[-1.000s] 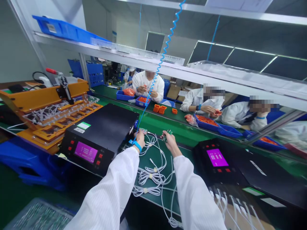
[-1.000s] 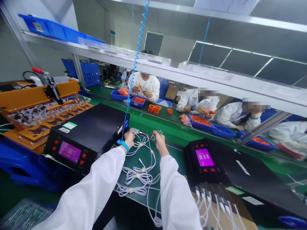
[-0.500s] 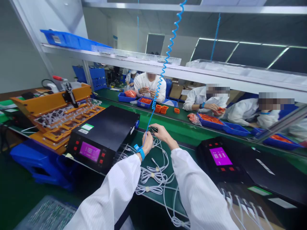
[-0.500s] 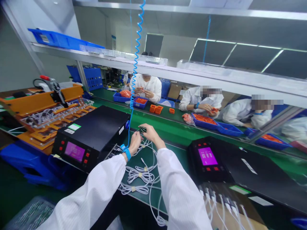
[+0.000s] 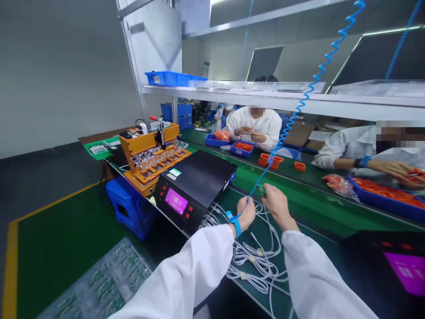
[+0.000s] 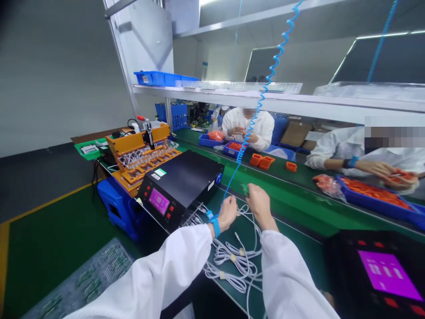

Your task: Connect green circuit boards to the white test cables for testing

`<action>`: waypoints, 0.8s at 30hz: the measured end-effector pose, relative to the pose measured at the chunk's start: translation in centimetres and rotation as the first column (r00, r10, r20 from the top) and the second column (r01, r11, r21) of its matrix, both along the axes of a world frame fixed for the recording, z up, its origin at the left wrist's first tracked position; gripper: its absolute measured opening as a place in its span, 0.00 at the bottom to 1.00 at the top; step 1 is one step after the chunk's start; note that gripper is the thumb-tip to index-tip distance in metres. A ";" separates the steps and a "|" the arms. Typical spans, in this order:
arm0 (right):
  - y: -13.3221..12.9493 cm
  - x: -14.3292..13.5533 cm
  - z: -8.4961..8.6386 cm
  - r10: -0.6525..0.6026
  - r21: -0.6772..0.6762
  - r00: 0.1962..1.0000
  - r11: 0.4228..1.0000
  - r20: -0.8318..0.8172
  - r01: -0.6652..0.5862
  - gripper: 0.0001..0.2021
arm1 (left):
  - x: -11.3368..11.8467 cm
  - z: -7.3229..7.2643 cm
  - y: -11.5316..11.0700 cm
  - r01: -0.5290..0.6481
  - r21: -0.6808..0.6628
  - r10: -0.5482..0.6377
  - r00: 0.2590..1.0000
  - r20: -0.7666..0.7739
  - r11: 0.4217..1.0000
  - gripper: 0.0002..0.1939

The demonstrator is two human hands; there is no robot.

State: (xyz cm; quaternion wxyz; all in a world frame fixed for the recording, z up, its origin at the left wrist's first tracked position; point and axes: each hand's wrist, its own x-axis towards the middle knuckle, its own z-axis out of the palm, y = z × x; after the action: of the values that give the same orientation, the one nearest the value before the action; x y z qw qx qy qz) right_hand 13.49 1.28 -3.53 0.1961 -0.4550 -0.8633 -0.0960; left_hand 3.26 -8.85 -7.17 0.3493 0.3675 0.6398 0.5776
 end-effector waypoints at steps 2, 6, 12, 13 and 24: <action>0.4 0.5 0.0 -0.148 -0.045 0.985 0.988 -0.093 0.145 0.08 | 0.5 -0.8 -0.3 0.042 -0.007 -0.042 0.999 0.012 0.999 0.17; -0.3 0.4 0.8 -0.048 -0.072 0.955 0.997 -0.294 0.028 0.13 | 1.1 -1.6 0.8 0.082 0.008 -0.082 0.996 0.034 0.997 0.12; -4.0 -1.8 3.0 0.094 -0.077 0.835 0.984 -0.542 -0.161 0.23 | 1.3 -0.6 2.4 0.152 0.116 -0.153 0.988 -0.001 0.981 0.12; -4.2 -2.0 3.2 0.083 -0.081 0.819 0.984 -0.568 -0.156 0.24 | 1.2 -0.4 2.4 0.167 0.127 -0.167 0.986 -0.013 0.978 0.13; 1.0 -2.5 0.9 -0.572 -0.579 0.301 0.812 -0.763 0.075 0.17 | 0.9 1.4 1.6 0.142 -0.022 -0.144 0.983 -0.111 0.990 0.13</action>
State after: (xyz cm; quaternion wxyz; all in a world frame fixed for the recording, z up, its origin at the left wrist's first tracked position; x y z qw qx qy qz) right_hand 10.99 2.26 -2.61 0.5071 -0.6299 -0.4868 0.3303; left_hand 4.17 -7.21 -5.78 0.3560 0.4418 0.6344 0.5250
